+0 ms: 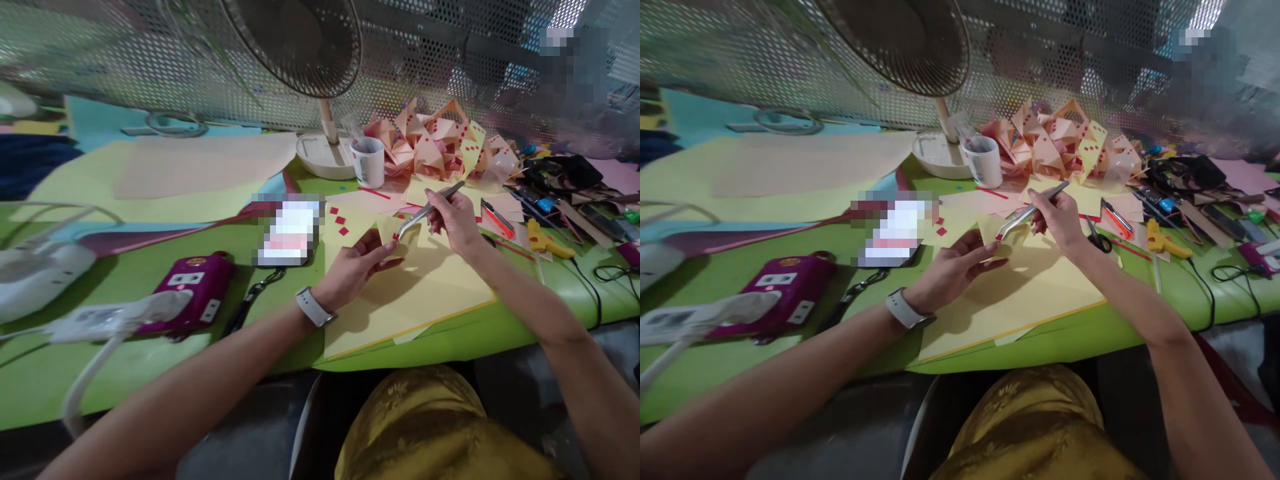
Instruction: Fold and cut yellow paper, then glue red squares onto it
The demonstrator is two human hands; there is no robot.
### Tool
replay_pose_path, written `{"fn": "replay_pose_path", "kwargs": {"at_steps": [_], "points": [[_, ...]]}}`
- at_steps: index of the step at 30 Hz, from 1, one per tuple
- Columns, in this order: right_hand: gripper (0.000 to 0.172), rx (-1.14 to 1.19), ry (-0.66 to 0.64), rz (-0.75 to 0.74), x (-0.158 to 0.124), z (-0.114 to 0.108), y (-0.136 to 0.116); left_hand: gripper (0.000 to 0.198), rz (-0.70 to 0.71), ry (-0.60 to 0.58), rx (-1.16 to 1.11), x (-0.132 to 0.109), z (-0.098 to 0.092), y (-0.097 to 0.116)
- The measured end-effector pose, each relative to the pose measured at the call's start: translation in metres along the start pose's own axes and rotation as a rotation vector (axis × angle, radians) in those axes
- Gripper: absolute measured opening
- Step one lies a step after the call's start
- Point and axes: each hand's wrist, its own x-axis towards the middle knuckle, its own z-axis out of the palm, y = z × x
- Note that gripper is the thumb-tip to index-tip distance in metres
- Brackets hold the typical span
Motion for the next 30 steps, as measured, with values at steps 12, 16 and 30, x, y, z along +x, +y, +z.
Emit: {"fn": "replay_pose_path", "kwargs": {"at_steps": [12,16,30], "points": [[0.044,-0.098,0.025,-0.189,-0.012,-0.002,-0.008,0.041,-0.016,0.026,0.022,0.004,-0.003,-0.003],[0.044,-0.133,0.012,-0.204,-0.017,0.001,-0.011,0.038,-0.008,0.026,0.027,0.005,-0.004,-0.005],[0.05,-0.086,-0.032,-0.189,-0.017,-0.001,-0.003,0.04,-0.006,-0.013,0.04,0.004,-0.004,-0.002]]}}
